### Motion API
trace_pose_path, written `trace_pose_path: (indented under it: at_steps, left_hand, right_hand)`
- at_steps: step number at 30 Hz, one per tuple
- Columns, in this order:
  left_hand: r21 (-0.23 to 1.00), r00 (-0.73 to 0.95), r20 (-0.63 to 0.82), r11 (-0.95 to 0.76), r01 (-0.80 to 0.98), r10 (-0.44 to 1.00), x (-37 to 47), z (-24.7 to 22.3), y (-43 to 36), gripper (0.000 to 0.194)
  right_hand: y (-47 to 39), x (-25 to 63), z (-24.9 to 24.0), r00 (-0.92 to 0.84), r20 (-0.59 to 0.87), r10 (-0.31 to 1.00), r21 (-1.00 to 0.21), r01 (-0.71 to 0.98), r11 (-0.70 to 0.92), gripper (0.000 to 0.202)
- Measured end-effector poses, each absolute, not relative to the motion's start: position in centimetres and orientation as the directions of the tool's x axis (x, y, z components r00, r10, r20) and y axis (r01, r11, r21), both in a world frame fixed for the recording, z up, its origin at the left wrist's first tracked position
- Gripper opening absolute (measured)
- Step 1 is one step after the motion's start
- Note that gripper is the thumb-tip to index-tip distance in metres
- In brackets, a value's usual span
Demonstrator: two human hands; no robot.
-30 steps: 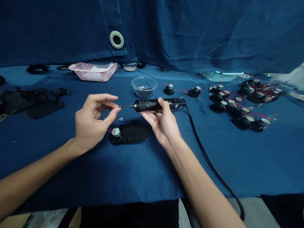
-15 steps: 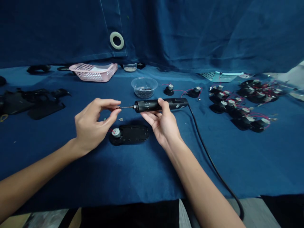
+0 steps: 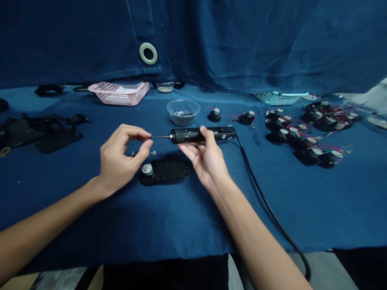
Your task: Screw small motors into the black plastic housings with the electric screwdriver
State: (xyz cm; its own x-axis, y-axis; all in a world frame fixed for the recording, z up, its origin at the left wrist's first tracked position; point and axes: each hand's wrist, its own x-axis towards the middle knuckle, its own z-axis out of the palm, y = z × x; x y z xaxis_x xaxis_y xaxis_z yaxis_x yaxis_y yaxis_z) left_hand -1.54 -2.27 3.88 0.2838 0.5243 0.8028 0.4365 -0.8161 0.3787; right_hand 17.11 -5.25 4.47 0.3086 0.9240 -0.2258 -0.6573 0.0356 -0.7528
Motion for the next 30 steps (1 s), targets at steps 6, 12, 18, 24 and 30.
trace_pose_path:
  at_steps: [6,12,18,24,30]
  left_hand:
    - [0.355,0.28,0.805,-0.803,0.478,0.523,-1.5,4.0,-2.3,0.006]
    - [0.336,0.321,0.788,-0.804,0.49,0.525,-1.6,4.0,-2.5,0.008]
    - [0.461,0.417,0.668,-0.783,0.419,0.616,-2.5,3.9,-2.7,0.024]
    - [0.592,0.626,0.272,-0.64,0.489,0.731,-5.4,2.7,-2.3,0.068]
    - [0.613,0.716,0.055,-0.59,0.526,0.696,-5.9,1.4,-2.3,0.061]
  right_hand:
    - [-5.3,17.0,4.4,0.305,-0.223,0.926,-0.762,-0.647,0.029,0.024]
    - [-5.3,16.8,4.2,0.297,-0.239,0.925,-0.762,-0.647,0.011,0.024]
    - [-5.1,17.8,4.6,0.439,-0.115,0.891,-0.78,-0.596,0.193,0.019]
    - [-5.3,19.3,7.4,0.597,0.035,0.801,-0.762,-0.503,0.408,0.007]
    - [-4.7,19.4,9.8,0.667,0.193,0.719,-0.764,-0.358,0.537,0.006]
